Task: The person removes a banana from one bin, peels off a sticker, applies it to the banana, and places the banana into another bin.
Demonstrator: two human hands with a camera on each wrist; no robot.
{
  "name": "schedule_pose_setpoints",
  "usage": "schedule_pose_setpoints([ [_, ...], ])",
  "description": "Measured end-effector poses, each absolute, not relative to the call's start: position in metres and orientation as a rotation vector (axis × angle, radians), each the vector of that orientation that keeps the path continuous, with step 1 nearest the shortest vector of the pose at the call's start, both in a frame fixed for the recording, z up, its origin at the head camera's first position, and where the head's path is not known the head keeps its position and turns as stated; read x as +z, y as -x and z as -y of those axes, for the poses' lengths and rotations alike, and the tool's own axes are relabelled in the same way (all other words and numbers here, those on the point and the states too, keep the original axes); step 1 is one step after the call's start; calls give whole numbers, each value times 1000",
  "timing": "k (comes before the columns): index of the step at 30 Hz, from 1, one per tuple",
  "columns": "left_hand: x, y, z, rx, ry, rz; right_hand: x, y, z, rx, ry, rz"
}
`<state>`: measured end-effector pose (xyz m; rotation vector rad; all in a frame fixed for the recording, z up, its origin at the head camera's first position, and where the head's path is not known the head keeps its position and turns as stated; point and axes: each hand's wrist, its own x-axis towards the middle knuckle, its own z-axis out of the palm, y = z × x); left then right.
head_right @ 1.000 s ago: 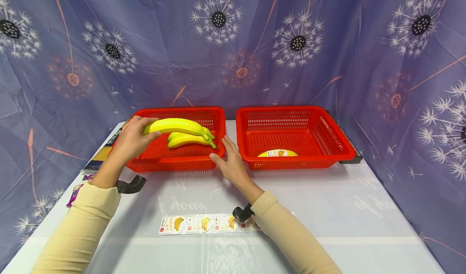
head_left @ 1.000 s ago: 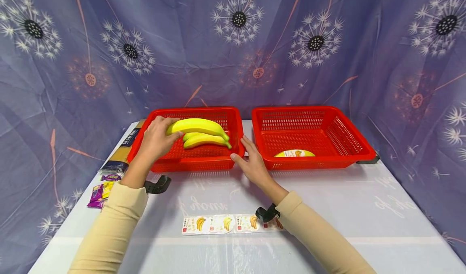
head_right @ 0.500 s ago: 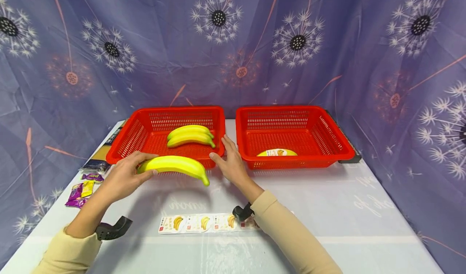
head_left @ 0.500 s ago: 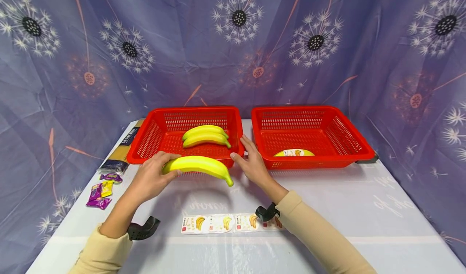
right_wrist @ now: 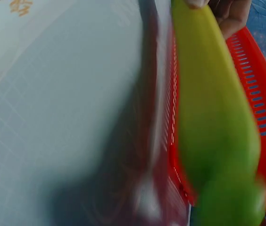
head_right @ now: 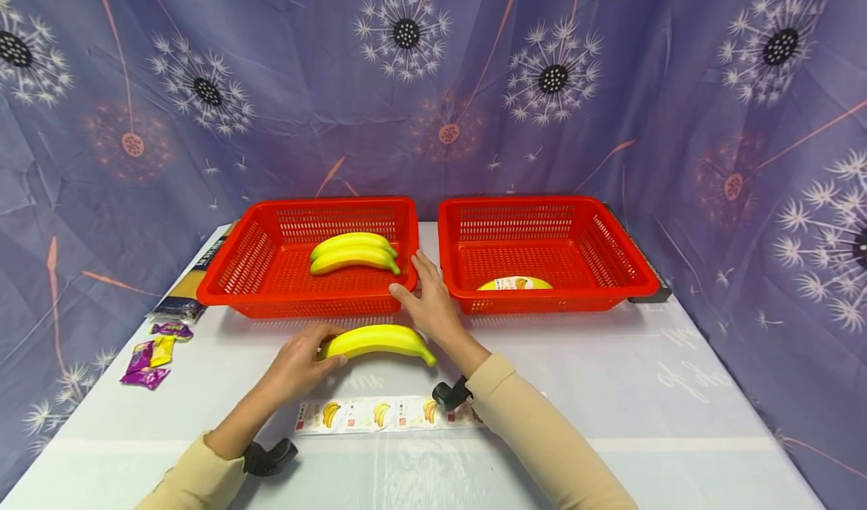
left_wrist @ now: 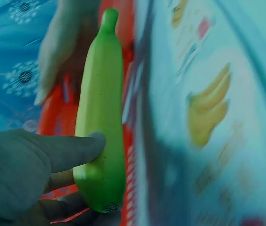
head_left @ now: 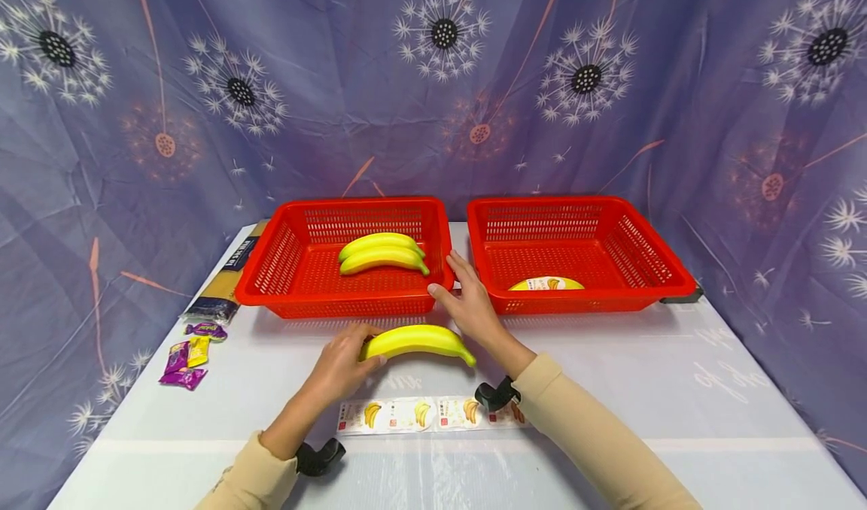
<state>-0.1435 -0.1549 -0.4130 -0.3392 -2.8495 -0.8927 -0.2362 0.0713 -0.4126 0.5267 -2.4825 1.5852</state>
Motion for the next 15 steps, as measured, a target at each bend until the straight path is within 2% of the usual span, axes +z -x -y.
schedule_pose_setpoints([
  [15,-433,159,111,-974,449,2868,-411,236,-71,1552,-510,2529],
])
